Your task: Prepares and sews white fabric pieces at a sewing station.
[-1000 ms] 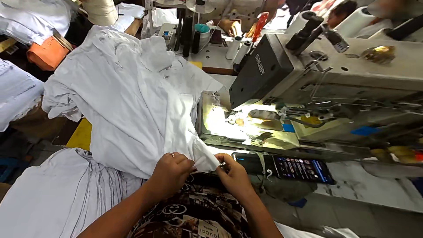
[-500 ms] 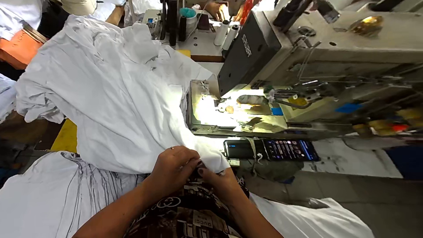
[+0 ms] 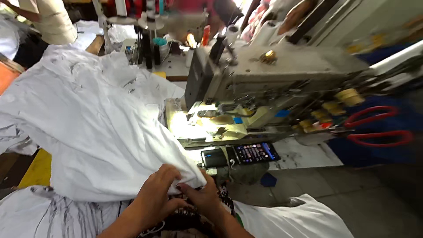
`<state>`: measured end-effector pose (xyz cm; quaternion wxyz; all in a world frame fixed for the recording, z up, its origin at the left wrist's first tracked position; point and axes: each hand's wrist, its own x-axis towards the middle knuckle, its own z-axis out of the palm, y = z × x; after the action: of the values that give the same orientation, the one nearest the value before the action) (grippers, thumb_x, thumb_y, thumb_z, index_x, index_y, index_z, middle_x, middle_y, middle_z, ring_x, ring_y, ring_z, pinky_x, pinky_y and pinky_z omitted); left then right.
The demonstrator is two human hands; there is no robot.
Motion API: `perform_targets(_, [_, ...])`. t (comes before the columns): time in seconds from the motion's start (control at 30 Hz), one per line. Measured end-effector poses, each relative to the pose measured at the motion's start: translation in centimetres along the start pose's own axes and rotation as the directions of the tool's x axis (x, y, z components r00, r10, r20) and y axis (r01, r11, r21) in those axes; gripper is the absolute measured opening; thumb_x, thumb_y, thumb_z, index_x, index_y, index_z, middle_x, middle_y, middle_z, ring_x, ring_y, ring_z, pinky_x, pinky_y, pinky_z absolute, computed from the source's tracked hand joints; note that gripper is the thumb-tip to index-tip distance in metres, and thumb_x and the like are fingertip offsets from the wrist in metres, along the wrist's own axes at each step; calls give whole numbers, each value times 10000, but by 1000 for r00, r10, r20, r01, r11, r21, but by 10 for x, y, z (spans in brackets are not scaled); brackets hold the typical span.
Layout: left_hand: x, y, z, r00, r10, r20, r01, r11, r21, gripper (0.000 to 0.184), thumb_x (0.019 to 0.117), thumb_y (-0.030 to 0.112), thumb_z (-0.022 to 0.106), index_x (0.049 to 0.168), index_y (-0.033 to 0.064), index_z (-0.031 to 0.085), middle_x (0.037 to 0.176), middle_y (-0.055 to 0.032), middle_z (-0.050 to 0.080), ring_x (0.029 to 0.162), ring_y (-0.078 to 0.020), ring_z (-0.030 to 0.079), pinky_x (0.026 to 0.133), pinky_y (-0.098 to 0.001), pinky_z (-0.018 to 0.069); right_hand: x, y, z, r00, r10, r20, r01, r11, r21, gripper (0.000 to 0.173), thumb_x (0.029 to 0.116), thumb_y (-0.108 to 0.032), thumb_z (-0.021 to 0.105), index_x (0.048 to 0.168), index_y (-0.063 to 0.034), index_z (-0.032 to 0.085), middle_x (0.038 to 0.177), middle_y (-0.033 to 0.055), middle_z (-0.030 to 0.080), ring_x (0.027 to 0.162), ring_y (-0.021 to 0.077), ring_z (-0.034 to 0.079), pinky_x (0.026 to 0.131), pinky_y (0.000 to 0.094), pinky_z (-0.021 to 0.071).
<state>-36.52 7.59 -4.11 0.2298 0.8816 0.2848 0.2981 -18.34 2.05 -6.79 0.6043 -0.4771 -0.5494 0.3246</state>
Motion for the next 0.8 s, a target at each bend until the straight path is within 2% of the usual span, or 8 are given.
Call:
perform_targets(0.2, [10, 2, -13, 997, 72, 9, -72, 996, 42, 167, 921, 193, 664, 861, 62, 748, 975, -87, 755, 825, -209, 745, 670, -412, 619, 5, -12, 7, 1000, 22, -20, -21, 998, 54, 541, 772, -156, 875, 1188, 99, 639, 1058, 68, 748, 995, 9, 697, 916, 222, 580])
perform_targets(0.3, [10, 2, -36, 998, -52, -31, 45, 981, -188, 134, 952, 106, 633, 972, -8, 701, 880, -66, 728, 690, -102, 681, 627, -283, 592, 6, -16, 4, 997, 65, 40, -70, 984, 162, 653, 765, -114, 881, 1285, 112, 557, 1105, 97, 733, 1023, 65, 703, 929, 280, 591])
perform_targets(0.37, [12, 4, -43, 991, -113, -75, 88, 955, -283, 128, 969, 84, 632, 1062, -2, 641, 910, -46, 724, 770, -64, 708, 708, -255, 621, 7, -23, 4, 992, 67, 110, -86, 980, 180, 630, 806, -56, 822, 1320, 119, 503, 1119, 118, 714, 1014, 84, 703, 913, 297, 596])
perform_targets(0.43, [13, 5, -37, 986, -12, -168, 3, 998, -57, 236, 916, 137, 680, 1076, -33, 647, 952, -147, 692, 878, -199, 682, 796, -365, 578, 7, -30, 7, 984, 63, 168, -83, 990, 114, 544, 850, -44, 750, 1304, 117, 497, 1045, 138, 702, 898, 94, 696, 811, 296, 595])
perform_targets(0.53, [19, 0, -37, 895, 183, -407, -41, 942, 332, 228, 847, 178, 621, 1001, 16, 665, 840, -167, 657, 813, -325, 657, 726, -466, 546, 12, -39, 8, 981, 41, 189, -36, 999, -30, 409, 874, -11, 695, 1247, 90, 561, 930, 151, 709, 754, 135, 686, 680, 308, 586])
perform_targets(0.6, [19, 8, -62, 808, 269, -524, -40, 913, 407, 180, 945, 230, 572, 1055, 103, 635, 910, -92, 641, 881, -203, 633, 799, -330, 533, 15, -48, -2, 989, -87, 116, 93, 994, -51, 301, 852, 9, 675, 1143, 43, 606, 783, 73, 653, 616, 55, 576, 548, 212, 485])
perform_targets(0.67, [16, 32, -87, 772, 351, -530, -127, 902, 413, 140, 1007, 254, 571, 1107, 159, 593, 1024, -26, 542, 967, -78, 558, 884, -168, 457, 13, -72, -23, 976, -217, 10, 217, 974, -70, 255, 851, 14, 677, 1098, -18, 623, 830, 12, 671, 634, -27, 565, 549, 134, 469])
perform_targets(0.8, [2, 57, -98, 859, 349, -374, -252, 925, 284, 139, 1027, 248, 588, 1131, 198, 667, 1056, -3, 594, 995, -53, 590, 892, -160, 478, 17, -73, -58, 881, -436, -186, 350, 864, -363, 171, 940, -190, 684, 1103, -152, 647, 931, -84, 678, 744, -95, 588, 638, 77, 500])
